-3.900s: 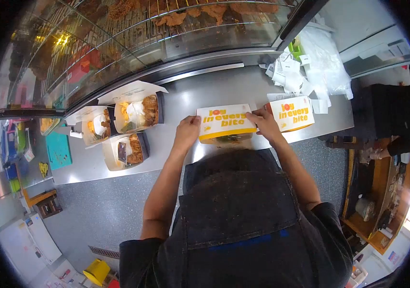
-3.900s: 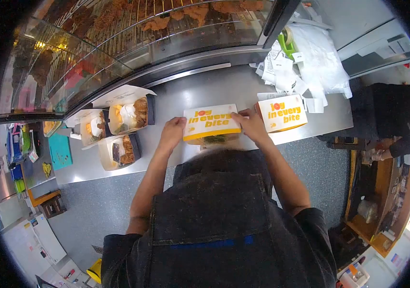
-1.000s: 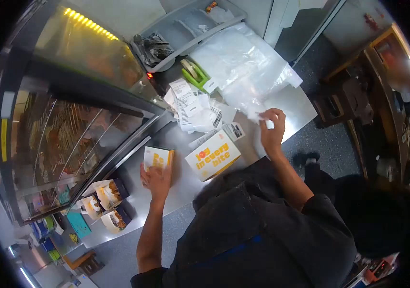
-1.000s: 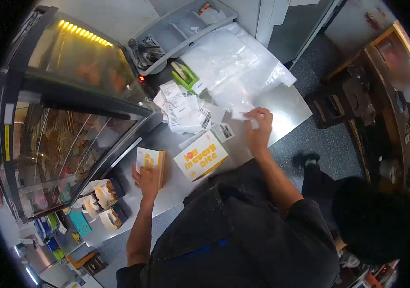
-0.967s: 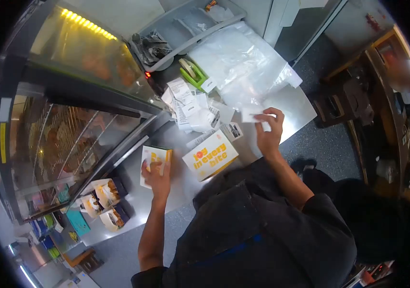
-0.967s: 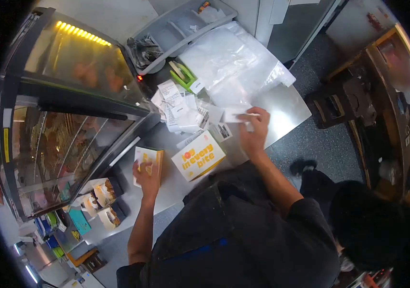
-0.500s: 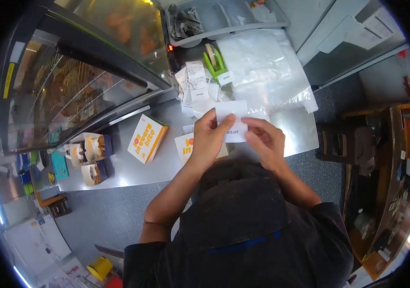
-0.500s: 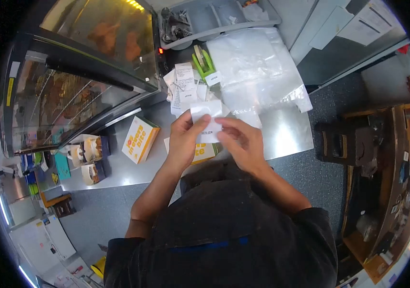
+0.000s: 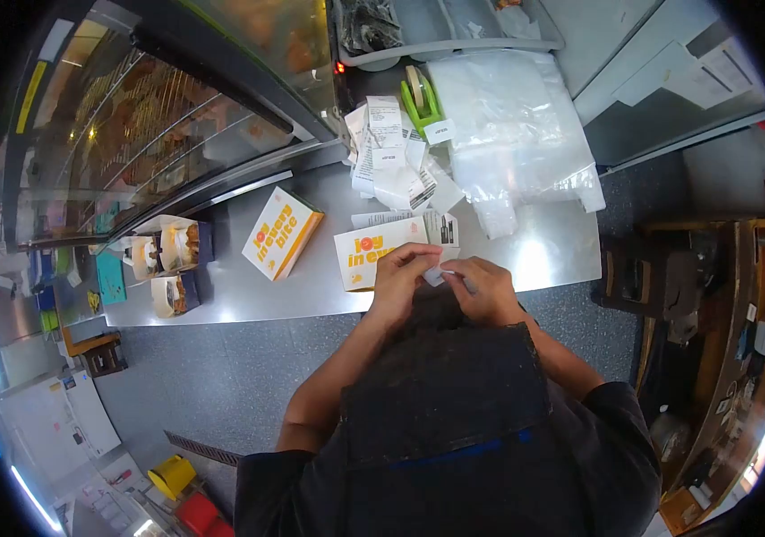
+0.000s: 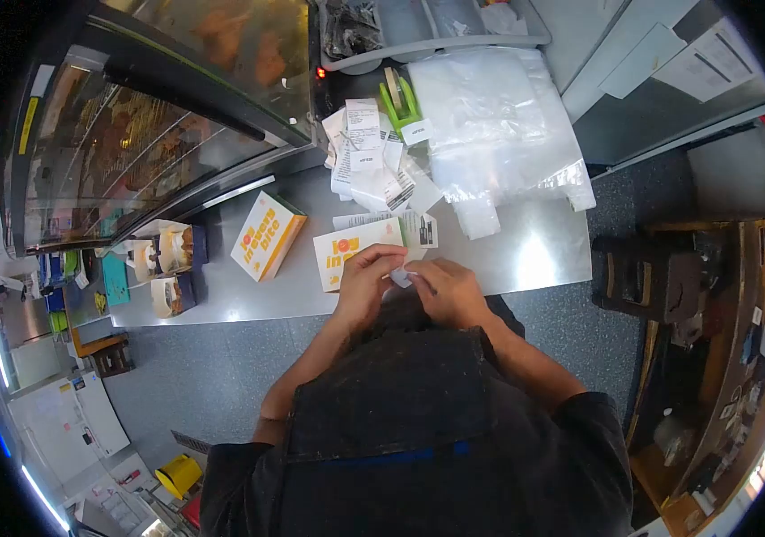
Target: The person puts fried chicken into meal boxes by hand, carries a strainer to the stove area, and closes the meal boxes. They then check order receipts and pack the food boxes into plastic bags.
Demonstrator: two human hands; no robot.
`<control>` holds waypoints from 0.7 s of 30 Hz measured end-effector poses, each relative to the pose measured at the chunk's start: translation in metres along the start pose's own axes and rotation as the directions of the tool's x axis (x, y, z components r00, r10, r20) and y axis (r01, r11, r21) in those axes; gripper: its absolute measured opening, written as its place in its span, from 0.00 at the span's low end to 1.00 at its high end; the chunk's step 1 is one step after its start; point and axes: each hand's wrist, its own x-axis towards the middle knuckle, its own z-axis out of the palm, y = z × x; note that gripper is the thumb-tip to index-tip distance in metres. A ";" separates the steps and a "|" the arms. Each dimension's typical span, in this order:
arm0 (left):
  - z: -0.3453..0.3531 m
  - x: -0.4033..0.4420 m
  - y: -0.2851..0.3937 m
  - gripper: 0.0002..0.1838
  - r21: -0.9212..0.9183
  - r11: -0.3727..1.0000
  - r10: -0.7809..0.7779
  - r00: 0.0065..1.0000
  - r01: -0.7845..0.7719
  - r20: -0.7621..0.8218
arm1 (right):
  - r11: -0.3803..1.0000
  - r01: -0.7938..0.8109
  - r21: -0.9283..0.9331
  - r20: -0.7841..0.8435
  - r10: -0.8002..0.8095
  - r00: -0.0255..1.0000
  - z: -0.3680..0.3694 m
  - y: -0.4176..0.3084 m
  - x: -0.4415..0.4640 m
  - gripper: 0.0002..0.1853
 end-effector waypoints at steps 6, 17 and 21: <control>-0.008 -0.006 -0.002 0.09 -0.068 0.998 -0.014 0.989 0.004 -0.146 | 0.998 0.055 0.009 0.017 -0.055 0.998 0.008 -0.010 0.005 0.08; -0.027 -0.017 0.005 0.08 0.095 0.995 0.017 0.997 -0.009 -0.082 | 0.989 0.076 0.125 0.005 -0.077 0.997 0.020 -0.017 0.006 0.08; -0.031 -0.012 -0.004 0.07 -0.109 0.992 0.043 0.992 -0.057 -0.122 | 0.972 0.223 0.072 -0.045 -0.220 0.974 0.019 -0.025 0.011 0.08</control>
